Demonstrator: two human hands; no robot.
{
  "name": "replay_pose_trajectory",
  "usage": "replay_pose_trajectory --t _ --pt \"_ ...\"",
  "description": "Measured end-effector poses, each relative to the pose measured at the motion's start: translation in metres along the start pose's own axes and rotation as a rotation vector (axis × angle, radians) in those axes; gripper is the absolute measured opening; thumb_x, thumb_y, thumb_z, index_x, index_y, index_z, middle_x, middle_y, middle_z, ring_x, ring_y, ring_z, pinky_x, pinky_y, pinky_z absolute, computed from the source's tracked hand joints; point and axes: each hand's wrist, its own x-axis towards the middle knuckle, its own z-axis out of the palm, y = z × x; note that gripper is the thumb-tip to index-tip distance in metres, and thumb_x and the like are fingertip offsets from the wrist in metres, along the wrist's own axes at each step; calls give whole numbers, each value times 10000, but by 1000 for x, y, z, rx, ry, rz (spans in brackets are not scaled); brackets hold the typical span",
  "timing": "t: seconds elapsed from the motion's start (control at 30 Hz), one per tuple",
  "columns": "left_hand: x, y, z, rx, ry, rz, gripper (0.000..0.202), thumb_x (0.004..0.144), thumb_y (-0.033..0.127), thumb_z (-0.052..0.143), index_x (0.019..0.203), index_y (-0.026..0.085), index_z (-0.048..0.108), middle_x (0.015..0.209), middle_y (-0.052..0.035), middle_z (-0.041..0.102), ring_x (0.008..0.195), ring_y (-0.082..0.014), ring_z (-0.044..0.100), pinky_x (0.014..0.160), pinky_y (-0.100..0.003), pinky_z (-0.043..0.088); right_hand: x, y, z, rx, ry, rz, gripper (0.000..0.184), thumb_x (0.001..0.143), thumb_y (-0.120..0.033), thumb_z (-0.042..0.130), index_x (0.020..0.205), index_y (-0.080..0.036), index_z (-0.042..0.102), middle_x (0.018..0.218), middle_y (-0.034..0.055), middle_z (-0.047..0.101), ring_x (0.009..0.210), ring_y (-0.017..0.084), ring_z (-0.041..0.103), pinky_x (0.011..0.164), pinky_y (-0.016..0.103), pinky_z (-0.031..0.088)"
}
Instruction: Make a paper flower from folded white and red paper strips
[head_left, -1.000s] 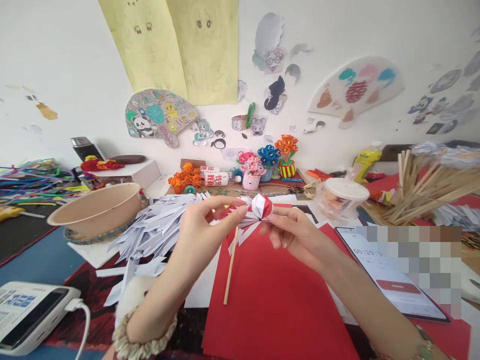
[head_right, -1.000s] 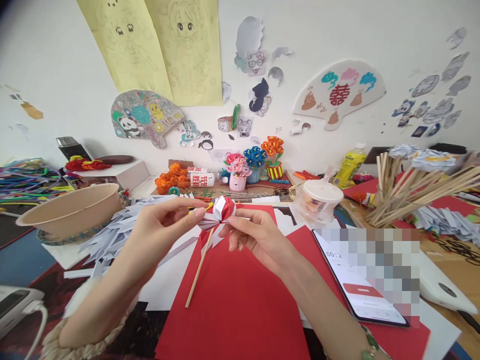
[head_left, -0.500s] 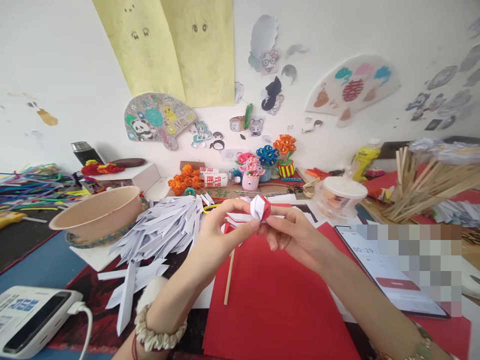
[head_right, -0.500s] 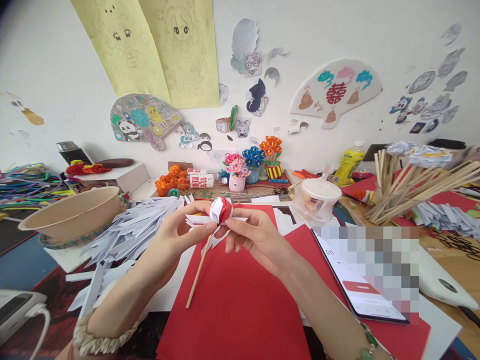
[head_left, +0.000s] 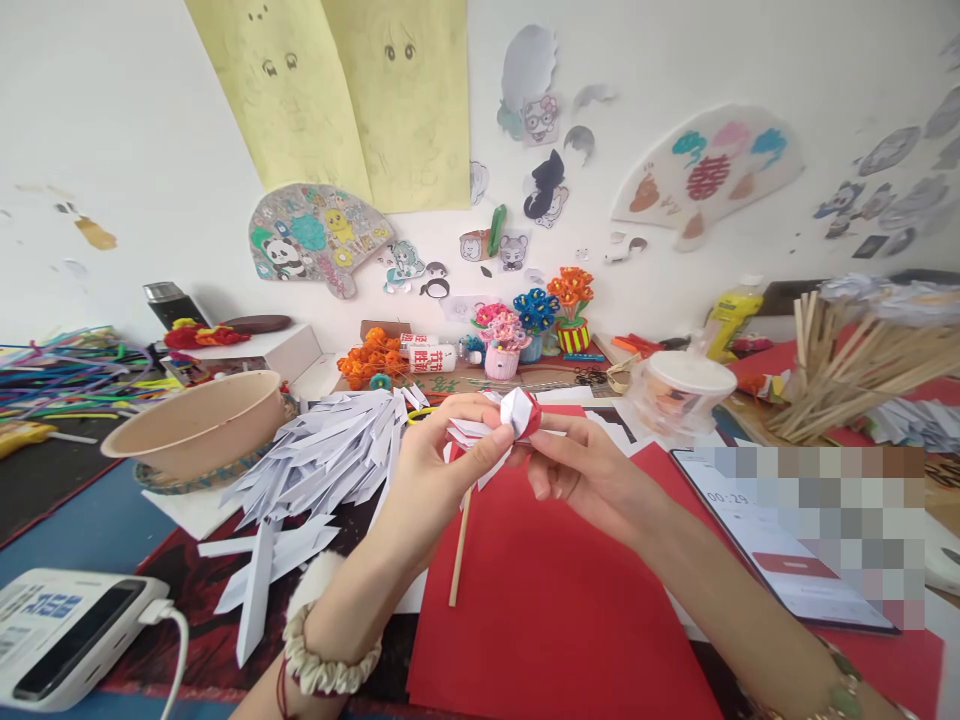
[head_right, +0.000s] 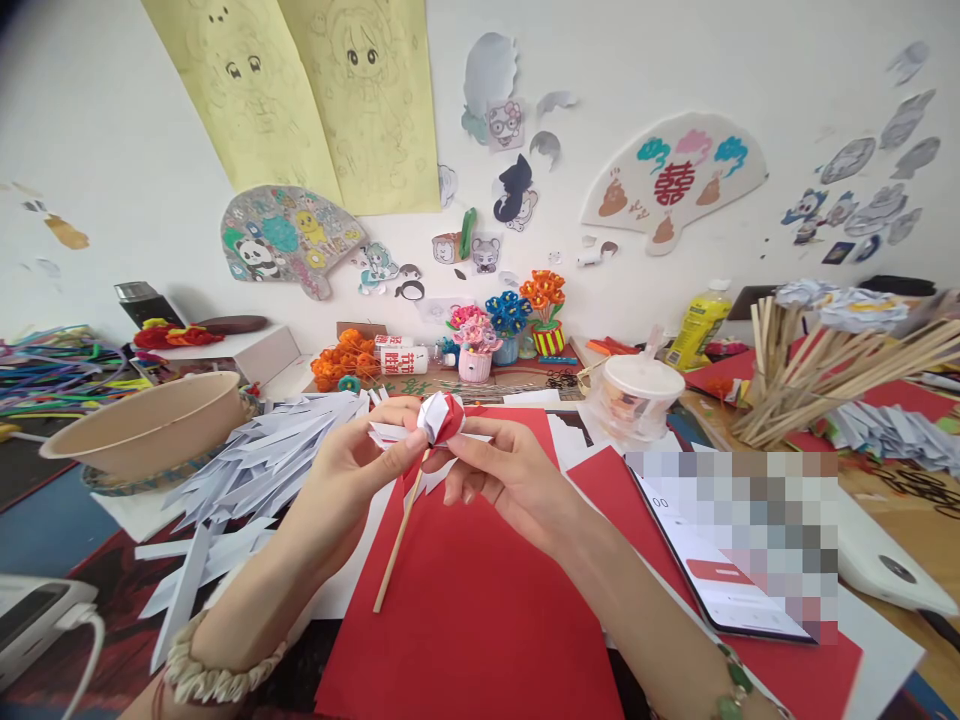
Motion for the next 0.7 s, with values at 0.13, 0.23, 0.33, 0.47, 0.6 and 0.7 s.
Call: replay_pose_trajectory --t 0.13,0.23,0.33,0.47,0.6,0.7 --pt "-2 -1 2 11 14 26 94 842 266 696 806 193 649 951 -18 614 895 -162 583 787 -280 440 0 -4 5 -67 69 -31 348 705 -374 850 955 -178 708 790 39 739 500 99 641 482 213 478" --pt "-3 -2 2 59 0 38 115 863 285 677 823 189 628 908 -17 617 893 -172 580 815 -297 431 0 -4 7 -133 155 -86 395 657 -401 877 928 -179 695 699 7 700 469 112 638 453 219 475" --pt "-2 -3 3 70 -50 35 131 895 310 636 848 190 611 869 -18 613 892 -184 580 842 -324 431 -1 -1 8 -173 210 -136 311 692 -402 856 842 -174 707 677 -2 676 465 105 636 452 216 482" --pt "-2 -6 3 85 -61 44 150 915 334 607 860 195 605 877 -23 609 904 -190 573 899 -355 414 -1 1 9 -192 216 -177 269 704 -377 852 830 -184 712 707 -1 677 461 106 636 442 220 492" --pt "-2 -7 4 88 -58 58 142 907 323 618 846 195 616 878 -26 608 900 -192 579 885 -354 421 -1 1 10 -206 215 -218 263 694 -354 862 830 -184 715 698 -7 669 455 106 636 438 216 501" --pt "-3 -5 6 90 -54 57 149 904 312 618 820 190 626 885 -31 603 905 -196 579 864 -348 429 -1 2 9 -210 210 -226 241 736 -359 834 851 -185 714 660 -10 663 454 108 640 438 209 504"
